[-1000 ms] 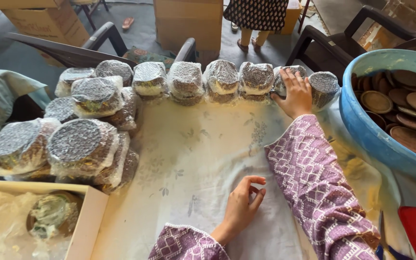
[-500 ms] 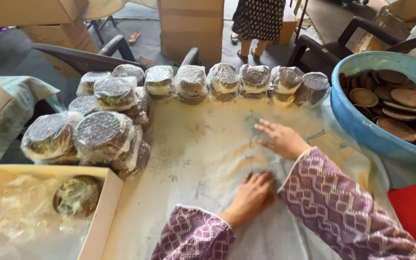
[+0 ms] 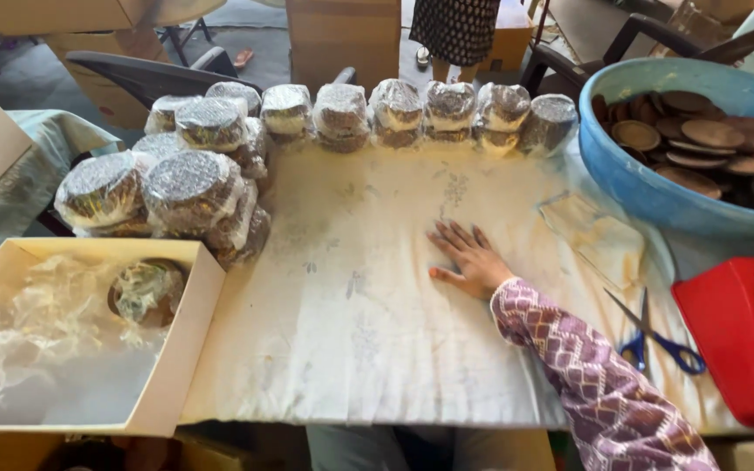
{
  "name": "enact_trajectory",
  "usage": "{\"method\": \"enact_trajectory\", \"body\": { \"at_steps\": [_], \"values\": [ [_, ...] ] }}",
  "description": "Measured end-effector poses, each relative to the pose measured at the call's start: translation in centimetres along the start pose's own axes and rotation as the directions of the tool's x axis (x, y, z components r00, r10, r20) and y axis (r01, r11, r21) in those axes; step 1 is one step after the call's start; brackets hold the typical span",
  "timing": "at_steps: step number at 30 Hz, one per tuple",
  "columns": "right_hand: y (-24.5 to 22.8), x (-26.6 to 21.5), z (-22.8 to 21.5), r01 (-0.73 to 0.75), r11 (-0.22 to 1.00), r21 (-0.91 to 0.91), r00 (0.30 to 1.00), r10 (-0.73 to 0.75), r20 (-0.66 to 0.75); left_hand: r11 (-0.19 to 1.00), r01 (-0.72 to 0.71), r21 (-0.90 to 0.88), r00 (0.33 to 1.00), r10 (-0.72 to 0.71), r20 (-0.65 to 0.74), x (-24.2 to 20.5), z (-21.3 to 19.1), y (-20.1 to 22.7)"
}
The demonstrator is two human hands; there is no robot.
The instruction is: The person wipes a small wooden bowl with a white cloth, rotating it to clean the interior and exterior surfaces. The person then picks up several small wooden plates from a blue basin and places them on the table.
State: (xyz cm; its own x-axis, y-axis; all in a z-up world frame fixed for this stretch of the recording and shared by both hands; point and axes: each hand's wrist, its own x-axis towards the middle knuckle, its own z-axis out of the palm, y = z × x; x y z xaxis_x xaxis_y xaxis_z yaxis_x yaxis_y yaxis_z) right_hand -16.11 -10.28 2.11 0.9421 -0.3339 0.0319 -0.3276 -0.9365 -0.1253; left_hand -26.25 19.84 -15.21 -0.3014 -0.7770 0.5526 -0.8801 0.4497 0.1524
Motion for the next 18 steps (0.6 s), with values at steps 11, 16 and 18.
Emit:
{"method": "enact_trajectory", "body": {
  "at_steps": [11,16,18],
  "values": [
    [0.7,-6.4,2.8,-0.072,0.985,-0.159,0.997,0.078,0.029,0.973,0.179,0.145,0.984,-0.175,-0.043,8.2,-17.4,-11.0],
    [-0.7,-10.8,-2.6,-0.085,0.977,-0.196,0.948,0.14,0.287,0.964,0.169,0.205,0.981,-0.184,0.059,6.1,-15.3,-8.4],
    [0.1,-9.8,-5.5,-0.084,0.989,-0.12,0.899,0.127,0.418,0.982,0.104,0.159,0.989,-0.118,0.084,5.1,-14.9,-5.4]
  ]
}}
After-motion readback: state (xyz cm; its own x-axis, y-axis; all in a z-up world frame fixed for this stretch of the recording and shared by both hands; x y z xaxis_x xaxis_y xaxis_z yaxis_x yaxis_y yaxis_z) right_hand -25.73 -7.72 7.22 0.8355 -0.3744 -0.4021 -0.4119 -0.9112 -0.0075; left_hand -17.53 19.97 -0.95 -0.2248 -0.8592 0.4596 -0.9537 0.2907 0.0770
